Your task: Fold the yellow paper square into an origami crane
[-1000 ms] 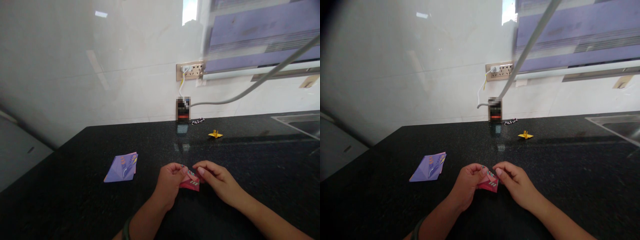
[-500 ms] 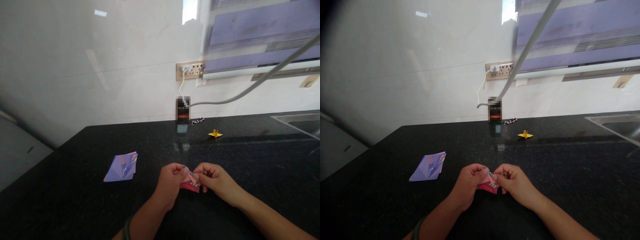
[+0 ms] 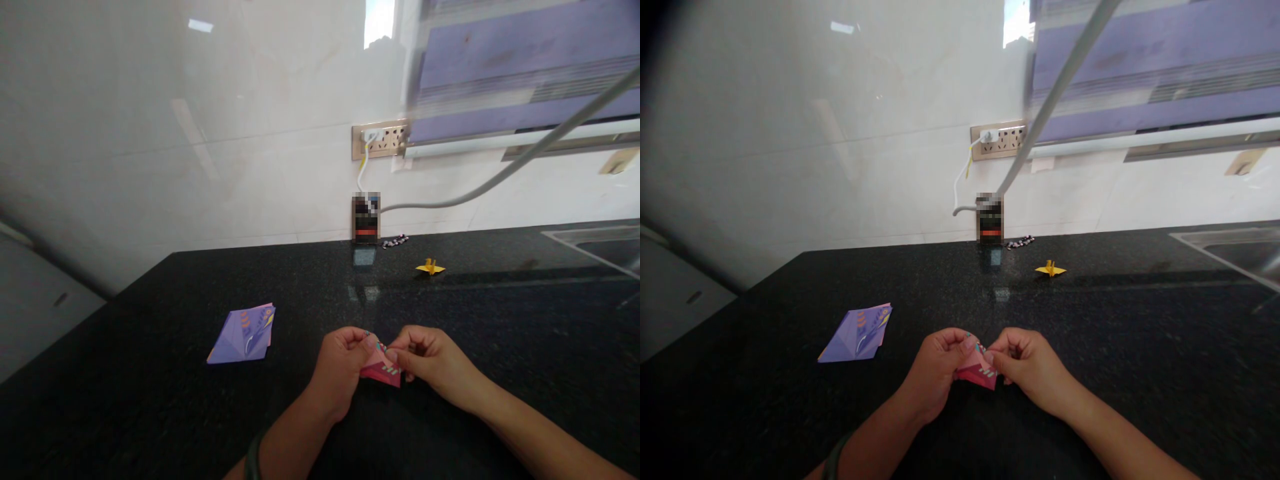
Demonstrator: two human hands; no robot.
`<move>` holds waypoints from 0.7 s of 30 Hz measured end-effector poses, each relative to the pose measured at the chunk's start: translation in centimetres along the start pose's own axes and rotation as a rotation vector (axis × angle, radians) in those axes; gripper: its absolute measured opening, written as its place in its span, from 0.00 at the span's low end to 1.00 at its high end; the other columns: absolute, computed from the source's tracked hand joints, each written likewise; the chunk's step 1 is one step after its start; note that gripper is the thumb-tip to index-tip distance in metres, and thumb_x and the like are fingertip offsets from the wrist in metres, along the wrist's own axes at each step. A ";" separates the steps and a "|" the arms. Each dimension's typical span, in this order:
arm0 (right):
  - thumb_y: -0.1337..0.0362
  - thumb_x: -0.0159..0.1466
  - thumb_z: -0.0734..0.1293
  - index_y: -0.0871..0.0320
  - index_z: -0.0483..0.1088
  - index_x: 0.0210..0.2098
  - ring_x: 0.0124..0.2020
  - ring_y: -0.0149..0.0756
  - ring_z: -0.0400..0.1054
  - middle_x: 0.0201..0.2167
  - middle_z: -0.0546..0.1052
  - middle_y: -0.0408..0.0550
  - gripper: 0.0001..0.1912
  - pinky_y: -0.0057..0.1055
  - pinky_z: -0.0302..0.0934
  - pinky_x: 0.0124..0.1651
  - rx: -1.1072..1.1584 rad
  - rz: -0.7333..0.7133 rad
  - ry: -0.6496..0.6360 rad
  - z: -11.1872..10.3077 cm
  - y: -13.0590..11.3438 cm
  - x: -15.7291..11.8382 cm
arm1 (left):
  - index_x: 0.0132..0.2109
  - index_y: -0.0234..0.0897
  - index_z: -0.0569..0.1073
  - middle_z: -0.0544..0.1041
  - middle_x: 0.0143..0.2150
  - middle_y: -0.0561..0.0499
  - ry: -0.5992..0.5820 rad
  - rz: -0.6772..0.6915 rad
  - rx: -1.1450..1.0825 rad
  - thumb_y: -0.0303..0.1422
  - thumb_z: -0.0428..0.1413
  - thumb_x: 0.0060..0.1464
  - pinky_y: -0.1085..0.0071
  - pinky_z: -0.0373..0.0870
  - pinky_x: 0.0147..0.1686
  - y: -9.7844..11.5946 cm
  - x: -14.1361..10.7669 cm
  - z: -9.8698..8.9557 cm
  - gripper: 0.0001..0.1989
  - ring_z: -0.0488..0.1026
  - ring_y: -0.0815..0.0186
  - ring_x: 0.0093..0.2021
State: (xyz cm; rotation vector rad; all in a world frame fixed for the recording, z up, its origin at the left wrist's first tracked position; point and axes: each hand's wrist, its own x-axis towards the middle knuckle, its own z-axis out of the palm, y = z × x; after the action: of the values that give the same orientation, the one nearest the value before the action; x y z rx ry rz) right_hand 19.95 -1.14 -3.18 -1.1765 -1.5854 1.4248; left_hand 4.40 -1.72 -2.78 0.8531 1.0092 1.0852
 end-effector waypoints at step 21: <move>0.64 0.56 0.64 0.60 0.66 0.22 0.22 0.28 0.63 0.20 0.71 0.43 0.08 0.24 0.56 0.25 -0.136 -0.097 0.038 0.4 0.0 -0.2 | 0.26 0.30 0.71 0.71 0.20 0.51 -0.017 -0.014 0.025 0.40 0.56 0.44 0.73 0.61 0.24 0.0 0.0 -0.1 0.14 0.67 0.70 0.20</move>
State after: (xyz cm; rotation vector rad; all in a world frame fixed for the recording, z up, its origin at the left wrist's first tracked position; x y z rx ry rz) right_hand 19.71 -1.50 -3.22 -1.1803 -1.7118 1.2427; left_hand 4.31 -1.66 -2.79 0.8726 1.0146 1.0534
